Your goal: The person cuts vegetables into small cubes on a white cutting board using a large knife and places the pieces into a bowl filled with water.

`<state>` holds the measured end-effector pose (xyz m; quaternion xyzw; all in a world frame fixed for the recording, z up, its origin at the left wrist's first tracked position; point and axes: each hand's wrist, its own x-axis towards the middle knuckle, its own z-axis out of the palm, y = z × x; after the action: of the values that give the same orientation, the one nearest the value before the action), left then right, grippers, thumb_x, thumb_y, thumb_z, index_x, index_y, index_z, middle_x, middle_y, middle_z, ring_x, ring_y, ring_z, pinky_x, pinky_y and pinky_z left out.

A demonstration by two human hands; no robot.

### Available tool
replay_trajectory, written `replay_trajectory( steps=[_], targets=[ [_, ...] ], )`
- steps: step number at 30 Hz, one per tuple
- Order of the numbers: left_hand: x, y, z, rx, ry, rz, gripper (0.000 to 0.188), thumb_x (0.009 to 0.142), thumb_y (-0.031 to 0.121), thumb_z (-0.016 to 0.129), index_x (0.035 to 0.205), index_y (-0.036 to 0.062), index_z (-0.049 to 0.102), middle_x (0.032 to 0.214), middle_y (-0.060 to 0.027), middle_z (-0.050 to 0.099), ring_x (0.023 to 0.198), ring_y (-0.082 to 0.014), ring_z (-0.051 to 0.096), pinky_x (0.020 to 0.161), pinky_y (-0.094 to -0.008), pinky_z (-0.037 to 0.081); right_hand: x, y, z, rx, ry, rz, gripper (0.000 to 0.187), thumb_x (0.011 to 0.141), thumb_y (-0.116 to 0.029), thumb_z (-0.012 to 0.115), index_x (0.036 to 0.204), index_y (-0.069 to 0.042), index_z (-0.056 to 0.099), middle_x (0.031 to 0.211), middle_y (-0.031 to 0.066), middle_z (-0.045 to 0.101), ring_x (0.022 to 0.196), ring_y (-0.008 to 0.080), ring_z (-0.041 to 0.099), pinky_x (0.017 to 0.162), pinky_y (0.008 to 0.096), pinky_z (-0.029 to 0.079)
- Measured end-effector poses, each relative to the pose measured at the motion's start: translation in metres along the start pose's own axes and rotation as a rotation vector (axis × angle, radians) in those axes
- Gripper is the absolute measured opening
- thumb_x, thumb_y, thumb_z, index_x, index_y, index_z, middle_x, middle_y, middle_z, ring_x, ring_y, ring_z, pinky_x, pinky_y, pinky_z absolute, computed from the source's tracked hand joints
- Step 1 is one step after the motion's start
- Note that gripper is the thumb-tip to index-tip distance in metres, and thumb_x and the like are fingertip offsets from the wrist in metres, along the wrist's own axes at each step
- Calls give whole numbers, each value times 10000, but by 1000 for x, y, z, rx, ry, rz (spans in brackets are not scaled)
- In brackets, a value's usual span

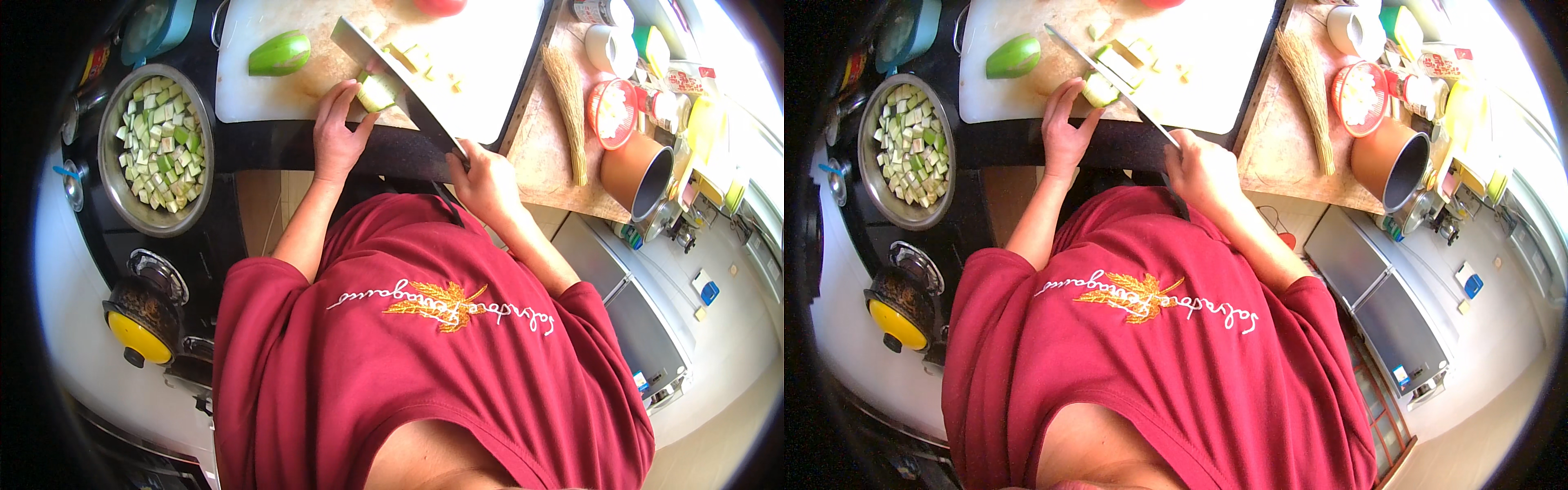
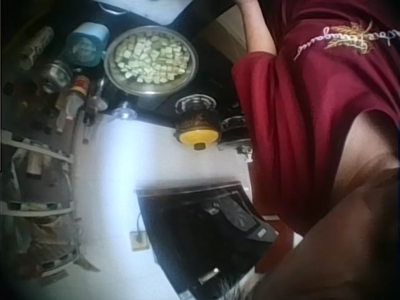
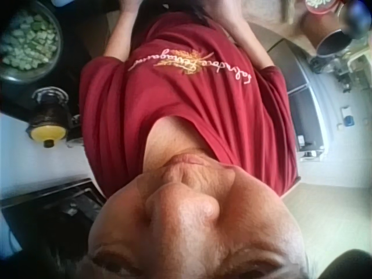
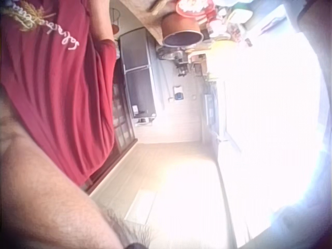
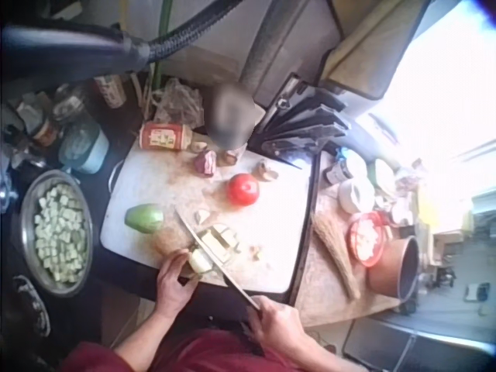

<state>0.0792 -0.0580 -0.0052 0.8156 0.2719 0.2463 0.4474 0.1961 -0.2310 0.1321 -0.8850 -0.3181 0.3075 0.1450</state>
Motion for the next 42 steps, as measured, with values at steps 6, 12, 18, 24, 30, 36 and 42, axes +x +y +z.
replay_trajectory(
  steps=[6, 12, 18, 24, 30, 36, 42],
  targets=[
    [3, 3, 2, -40, 23, -53, 441, 694, 30, 774, 1102, 20, 607, 1140, -152, 608, 1063, -314, 590, 914, -370, 479, -3, -3, 10, -1, 9, 5, 186, 872, -202, 593, 972, -45, 597, 701, 201, 626, 679, 388, 637, 620, 465, 498],
    [7, 7, 0, -75, 15, -87, 407, 696, 34, 775, 1071, 15, 616, 1096, -148, 617, 1018, -311, 603, 879, -372, 490, -7, -7, 9, -64, -21, 54, 185, 880, -211, 574, 971, -51, 581, 710, 201, 634, 685, 388, 640, 627, 471, 504],
    [9, 3, 0, -18, 21, -22, 399, 676, 42, 780, 1039, 24, 617, 1076, -135, 617, 993, -314, 605, 833, -371, 516, 4, -18, 8, -153, -143, 81, 171, 873, -175, 546, 964, -30, 545, 722, 221, 634, 699, 407, 638, 648, 486, 506],
    [7, -1, 1, -37, -26, -30, 414, 679, 42, 779, 1056, 31, 607, 1086, -128, 607, 976, -301, 601, 826, -360, 512, 37, -8, 55, -92, -4, 20, 145, 852, -144, 538, 913, -12, 539, 781, 235, 640, 713, 398, 644, 658, 475, 512],
    [4, -4, -1, -57, -48, -41, 454, 693, 45, 770, 1105, 41, 578, 1126, -121, 573, 963, -278, 592, 804, -344, 515, 36, 2, 55, 2, 40, -36, 161, 859, -169, 558, 946, -34, 571, 789, 214, 639, 715, 389, 639, 658, 464, 510],
    [6, 1, -1, -71, -64, -33, 450, 716, 75, 766, 1120, 29, 572, 1142, -136, 568, 1017, -303, 572, 856, -363, 497, 18, 2, 24, 157, 158, -92, 166, 861, -174, 609, 960, -42, 604, 652, 203, 595, 643, 389, 622, 583, 439, 489],
    [15, 8, -12, -23, 3, -94, 418, 805, 189, 728, 1140, -3, 567, 1155, -147, 580, 1042, -300, 566, 881, -361, 479, 9, 11, 3, 211, 183, -65, 187, 850, -164, 632, 985, -36, 621, 676, 216, 593, 651, 394, 618, 571, 417, 482]
  ],
)
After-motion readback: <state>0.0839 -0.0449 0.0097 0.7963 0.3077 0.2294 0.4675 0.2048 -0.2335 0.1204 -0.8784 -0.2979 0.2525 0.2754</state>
